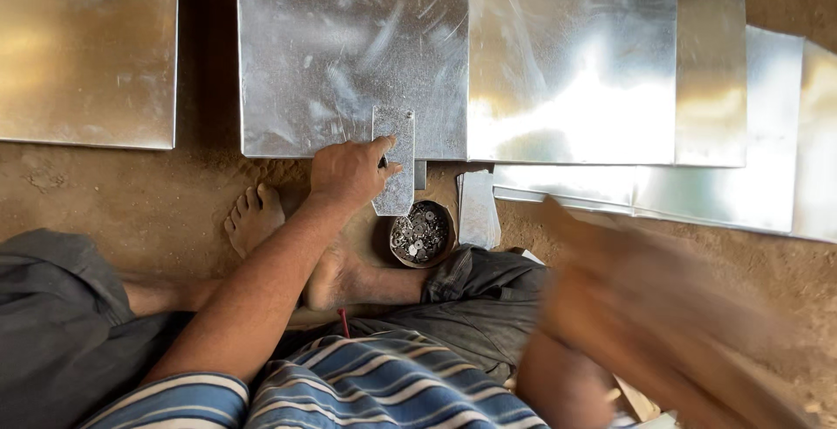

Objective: The person sits on the ground and hammers rivets to fasten small galvanized metal strips onto large sheet metal panels. They take rivets from a small bowl, place a rivet through the strip, and strike it with a hammer, repeating across the panel and repositioning the sheets between rivets.

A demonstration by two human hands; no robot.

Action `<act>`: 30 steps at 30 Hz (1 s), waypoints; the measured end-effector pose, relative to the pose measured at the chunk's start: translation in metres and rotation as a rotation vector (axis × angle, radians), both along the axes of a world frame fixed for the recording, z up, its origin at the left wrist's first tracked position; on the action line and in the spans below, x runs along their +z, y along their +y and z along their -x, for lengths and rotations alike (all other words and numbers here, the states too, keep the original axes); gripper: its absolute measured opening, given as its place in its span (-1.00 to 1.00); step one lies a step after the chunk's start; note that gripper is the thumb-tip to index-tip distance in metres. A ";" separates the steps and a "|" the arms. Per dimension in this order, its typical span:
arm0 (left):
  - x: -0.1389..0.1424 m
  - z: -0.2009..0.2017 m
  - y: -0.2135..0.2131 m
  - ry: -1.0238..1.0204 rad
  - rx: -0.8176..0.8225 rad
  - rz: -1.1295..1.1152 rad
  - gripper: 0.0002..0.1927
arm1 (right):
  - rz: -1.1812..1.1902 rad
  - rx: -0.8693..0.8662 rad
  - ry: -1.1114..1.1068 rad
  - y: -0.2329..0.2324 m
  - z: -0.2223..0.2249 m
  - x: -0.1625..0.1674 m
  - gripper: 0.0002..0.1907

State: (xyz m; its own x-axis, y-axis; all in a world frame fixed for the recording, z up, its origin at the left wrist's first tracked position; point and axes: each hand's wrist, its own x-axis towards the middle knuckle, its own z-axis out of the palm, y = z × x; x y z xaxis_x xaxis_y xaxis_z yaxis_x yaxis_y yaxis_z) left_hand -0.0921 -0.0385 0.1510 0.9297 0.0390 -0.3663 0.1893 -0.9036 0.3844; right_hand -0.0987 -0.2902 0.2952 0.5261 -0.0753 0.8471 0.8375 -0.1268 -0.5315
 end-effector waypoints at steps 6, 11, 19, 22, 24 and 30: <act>0.007 -0.001 0.005 -0.149 -0.072 -0.050 -0.43 | 0.177 0.124 1.672 0.019 0.037 -0.194 -0.56; 0.001 0.002 0.000 -0.192 -0.029 -0.038 -0.36 | -0.134 0.246 0.944 -0.032 -0.005 -0.043 -0.54; -0.003 0.003 -0.001 -0.083 -0.034 -0.032 -0.38 | 0.767 -0.211 0.350 0.020 0.019 -0.100 -0.58; 0.006 0.002 0.000 -0.149 -0.033 -0.036 -0.44 | 0.092 0.222 1.770 0.024 0.033 -0.179 -0.59; 0.010 -0.001 0.001 -0.147 -0.047 -0.074 -0.44 | -0.087 0.189 1.809 0.008 0.024 -0.172 -0.58; 0.008 -0.001 -0.004 -0.005 -0.034 -0.056 -0.35 | -0.373 0.418 0.664 -0.037 -0.011 -0.022 -0.64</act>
